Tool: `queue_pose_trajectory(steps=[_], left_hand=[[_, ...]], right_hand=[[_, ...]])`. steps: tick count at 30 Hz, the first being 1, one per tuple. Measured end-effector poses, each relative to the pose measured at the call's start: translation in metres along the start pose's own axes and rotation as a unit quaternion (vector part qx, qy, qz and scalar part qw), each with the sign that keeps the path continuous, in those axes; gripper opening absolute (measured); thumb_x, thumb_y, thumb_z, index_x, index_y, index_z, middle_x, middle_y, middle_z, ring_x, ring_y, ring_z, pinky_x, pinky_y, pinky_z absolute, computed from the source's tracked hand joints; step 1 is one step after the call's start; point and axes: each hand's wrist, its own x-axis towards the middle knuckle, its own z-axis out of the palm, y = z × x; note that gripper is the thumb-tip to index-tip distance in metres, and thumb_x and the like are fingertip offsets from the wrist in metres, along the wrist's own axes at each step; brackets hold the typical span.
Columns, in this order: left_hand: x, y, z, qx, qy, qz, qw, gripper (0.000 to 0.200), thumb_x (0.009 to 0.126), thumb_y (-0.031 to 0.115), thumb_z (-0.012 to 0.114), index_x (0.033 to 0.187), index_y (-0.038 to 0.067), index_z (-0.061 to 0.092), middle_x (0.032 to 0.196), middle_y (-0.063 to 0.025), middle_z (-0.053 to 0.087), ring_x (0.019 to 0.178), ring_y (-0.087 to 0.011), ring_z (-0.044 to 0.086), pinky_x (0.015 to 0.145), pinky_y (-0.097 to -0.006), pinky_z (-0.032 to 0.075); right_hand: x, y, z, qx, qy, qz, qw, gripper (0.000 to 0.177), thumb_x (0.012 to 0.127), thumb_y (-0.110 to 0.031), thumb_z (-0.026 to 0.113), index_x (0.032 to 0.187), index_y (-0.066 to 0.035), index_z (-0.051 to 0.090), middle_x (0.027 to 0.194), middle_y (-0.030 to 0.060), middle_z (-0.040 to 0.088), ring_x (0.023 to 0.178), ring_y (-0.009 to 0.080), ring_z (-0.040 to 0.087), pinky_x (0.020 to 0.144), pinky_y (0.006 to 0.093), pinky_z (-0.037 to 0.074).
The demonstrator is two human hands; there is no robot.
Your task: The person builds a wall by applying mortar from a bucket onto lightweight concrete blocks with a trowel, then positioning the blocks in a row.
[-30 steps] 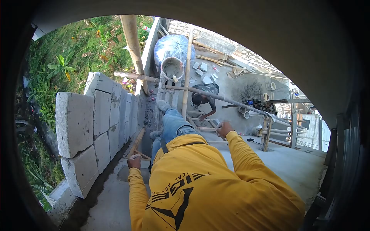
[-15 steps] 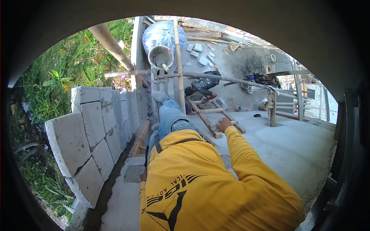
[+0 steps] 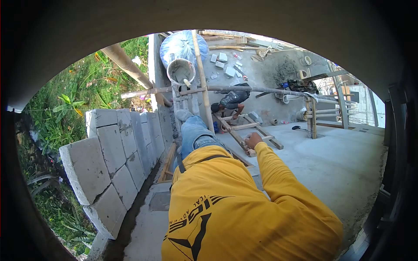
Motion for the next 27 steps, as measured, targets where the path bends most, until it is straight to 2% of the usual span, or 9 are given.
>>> queue_pose_trajectory(steps=[2, 9, 10, 13, 17, 20, 23, 27], left_hand=[[0.001, -0.001, -0.001, -0.006, 0.0, -0.003, 1.0, 0.028, 0.098, 0.028, 0.065, 0.094, 0.001, 0.073, 0.084, -0.0101, 0.072, 0.07, -0.0198, 0.067, 0.062, -0.0342, 0.051], [-0.002, -0.025, 0.008, -0.046, 0.01, -0.037, 0.998, 0.027, 0.099, 0.027, 0.065, 0.096, 0.001, 0.072, 0.086, -0.0101, 0.072, 0.071, -0.02, 0.067, 0.063, -0.0338, 0.052], [-0.002, -0.03, 0.009, -0.054, 0.012, -0.043, 0.998, 0.027, 0.099, 0.027, 0.065, 0.096, 0.001, 0.072, 0.086, -0.0101, 0.072, 0.071, -0.02, 0.067, 0.063, -0.0337, 0.052], [-0.006, -0.045, 0.018, -0.078, 0.02, -0.063, 0.995, 0.027, 0.099, 0.027, 0.065, 0.097, 0.001, 0.071, 0.087, -0.0102, 0.072, 0.072, -0.0201, 0.067, 0.063, -0.0336, 0.052], [-0.013, -0.062, 0.029, -0.109, 0.033, -0.085, 0.99, 0.027, 0.099, 0.027, 0.065, 0.098, 0.001, 0.071, 0.088, -0.0102, 0.072, 0.073, -0.0202, 0.067, 0.063, -0.0334, 0.052], [-0.019, -0.068, 0.036, -0.128, 0.038, -0.094, 0.987, 0.026, 0.099, 0.027, 0.064, 0.098, 0.001, 0.07, 0.089, -0.0102, 0.072, 0.073, -0.0202, 0.067, 0.064, -0.0332, 0.052], [-0.023, -0.072, 0.047, -0.147, 0.042, -0.099, 0.983, 0.026, 0.099, 0.027, 0.064, 0.099, 0.001, 0.07, 0.09, -0.0102, 0.072, 0.074, -0.0203, 0.068, 0.064, -0.0331, 0.052], [-0.033, -0.071, 0.056, -0.176, 0.055, -0.096, 0.978, 0.026, 0.099, 0.027, 0.064, 0.1, 0.001, 0.069, 0.091, -0.0103, 0.072, 0.074, -0.0204, 0.068, 0.064, -0.0329, 0.052]], right_hand=[[0.003, -0.012, -0.005, -0.031, 0.002, -0.028, 0.999, 0.019, 0.099, -0.015, 0.066, 0.097, 0.002, 0.073, 0.081, 0.0098, 0.076, 0.066, 0.0172, 0.074, 0.065, 0.0339, 0.058], [0.017, -0.036, -0.031, -0.063, -0.005, -0.054, 0.997, 0.018, 0.098, -0.017, 0.066, 0.099, 0.0, 0.073, 0.082, 0.0085, 0.076, 0.065, 0.0159, 0.072, 0.062, 0.0316, 0.058], [0.022, -0.037, -0.036, -0.09, -0.002, -0.07, 0.993, 0.021, 0.096, -0.018, 0.067, 0.099, 0.002, 0.072, 0.082, 0.0128, 0.076, 0.067, 0.019, 0.074, 0.067, 0.0339, 0.061], [0.025, -0.05, -0.055, -0.087, -0.007, -0.06, 0.994, 0.021, 0.096, -0.017, 0.065, 0.098, 0.002, 0.072, 0.081, 0.012, 0.076, 0.066, 0.0186, 0.073, 0.065, 0.0339, 0.061], [0.039, -0.08, -0.082, -0.203, -0.011, -0.093, 0.975, 0.021, 0.099, -0.02, 0.065, 0.099, -0.001, 0.073, 0.082, 0.0088, 0.076, 0.064, 0.0161, 0.072, 0.06, 0.0306, 0.056], [0.039, -0.116, -0.092, -0.194, 0.016, -0.125, 0.973, 0.021, 0.098, -0.02, 0.065, 0.1, -0.001, 0.073, 0.081, 0.0089, 0.075, 0.064, 0.0169, 0.072, 0.06, 0.0318, 0.056], [0.015, -0.166, -0.093, -0.19, 0.002, -0.149, 0.97, 0.021, 0.098, -0.019, 0.065, 0.101, 0.001, 0.072, 0.081, 0.0089, 0.075, 0.065, 0.0168, 0.072, 0.061, 0.0318, 0.056], [0.039, -0.176, -0.084, -0.191, -0.025, -0.212, 0.958, 0.02, 0.098, -0.017, 0.065, 0.104, 0.002, 0.07, 0.084, 0.0092, 0.075, 0.066, 0.016, 0.072, 0.062, 0.0308, 0.057]])
